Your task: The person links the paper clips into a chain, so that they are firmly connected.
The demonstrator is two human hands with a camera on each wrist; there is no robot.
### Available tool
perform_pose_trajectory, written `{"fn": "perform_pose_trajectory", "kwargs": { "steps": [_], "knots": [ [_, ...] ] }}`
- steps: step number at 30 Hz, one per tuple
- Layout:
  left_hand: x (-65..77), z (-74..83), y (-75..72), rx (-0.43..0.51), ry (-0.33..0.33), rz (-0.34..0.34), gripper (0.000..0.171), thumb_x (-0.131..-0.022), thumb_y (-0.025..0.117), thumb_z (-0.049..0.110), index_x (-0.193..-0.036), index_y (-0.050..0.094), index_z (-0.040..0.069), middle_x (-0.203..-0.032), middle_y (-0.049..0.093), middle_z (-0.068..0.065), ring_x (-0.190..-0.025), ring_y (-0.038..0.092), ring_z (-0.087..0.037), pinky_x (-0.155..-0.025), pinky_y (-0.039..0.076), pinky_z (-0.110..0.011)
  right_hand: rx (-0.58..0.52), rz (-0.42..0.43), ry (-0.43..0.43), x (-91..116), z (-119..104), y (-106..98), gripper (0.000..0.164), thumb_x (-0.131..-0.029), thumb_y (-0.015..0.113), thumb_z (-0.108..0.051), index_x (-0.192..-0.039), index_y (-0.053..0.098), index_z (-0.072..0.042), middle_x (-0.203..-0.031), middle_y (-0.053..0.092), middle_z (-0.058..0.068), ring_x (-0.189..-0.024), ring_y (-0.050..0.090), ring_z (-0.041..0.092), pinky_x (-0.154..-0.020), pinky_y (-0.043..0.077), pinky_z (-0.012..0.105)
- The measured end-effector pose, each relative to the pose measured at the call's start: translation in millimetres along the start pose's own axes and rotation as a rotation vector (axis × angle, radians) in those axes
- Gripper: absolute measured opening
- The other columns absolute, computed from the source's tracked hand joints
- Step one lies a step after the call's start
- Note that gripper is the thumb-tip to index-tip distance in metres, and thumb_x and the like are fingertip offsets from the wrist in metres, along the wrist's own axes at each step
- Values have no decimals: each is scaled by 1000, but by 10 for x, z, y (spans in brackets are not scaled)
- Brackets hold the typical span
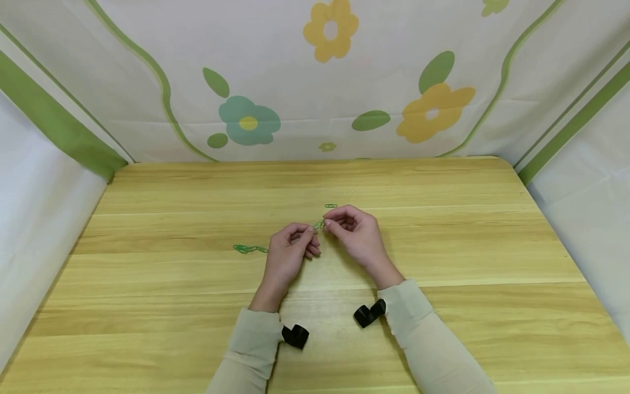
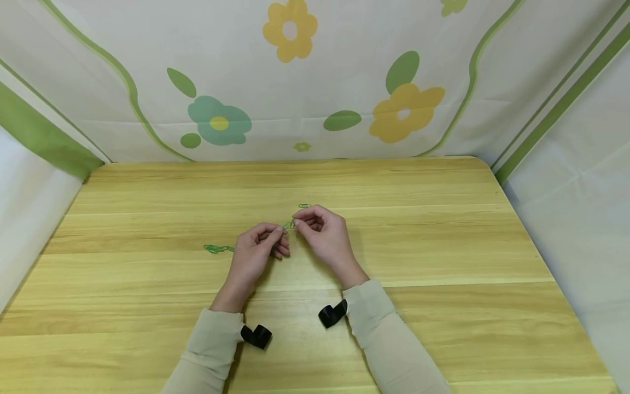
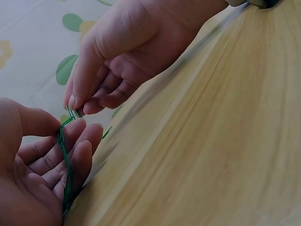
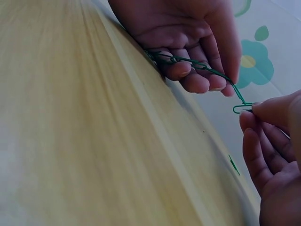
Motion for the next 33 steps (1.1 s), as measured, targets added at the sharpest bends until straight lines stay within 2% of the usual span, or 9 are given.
{"fn": "perform_pose_trajectory", "kwargs": {
  "steps": [11, 24, 28, 33],
  "knots": [
    [-23, -2, -2, 13, 1, -10, 21, -109, 64, 14, -109, 75, -4, -87, 76, -13, -69, 71, -16, -63, 58, -24, 69, 22, -51, -5, -23, 6, 9, -100, 77, -9, -107, 80, -11, -101, 79, 10, -86, 70, 17, -77, 57, 22],
    [-18, -43, -8, 29, -14, -14, 19, -108, 65, 12, -109, 74, -4, -86, 75, -12, -68, 72, -17, -62, 58, -24, 159, -8, -142, 25, -31, 41, 10, -98, 77, -5, -104, 81, -12, -99, 80, 6, -83, 68, 17, -75, 56, 22],
    [-18, -44, 10, 30, -30, -23, 20, -108, 65, 14, -109, 74, -3, -86, 75, -10, -68, 72, -16, -62, 59, -25, 157, -19, -132, 30, -18, 32, 10, -98, 77, -3, -103, 81, -10, -101, 79, 7, -83, 68, 16, -74, 57, 22],
    [-25, -29, -1, 17, -51, -22, 18, -109, 65, 14, -110, 75, -1, -88, 75, -12, -69, 71, -17, -63, 60, -25, 149, -49, -97, 13, 6, 63, 11, -100, 75, -5, -109, 78, -10, -102, 77, 7, -85, 68, 15, -76, 59, 24]
  ]
}}
Point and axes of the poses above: each hand's wrist, its own x-axis away from the middle knuckle, its own y-axis out of the palm, z = x × y, the point moved 6 cm from there along -x, towards the middle knuckle
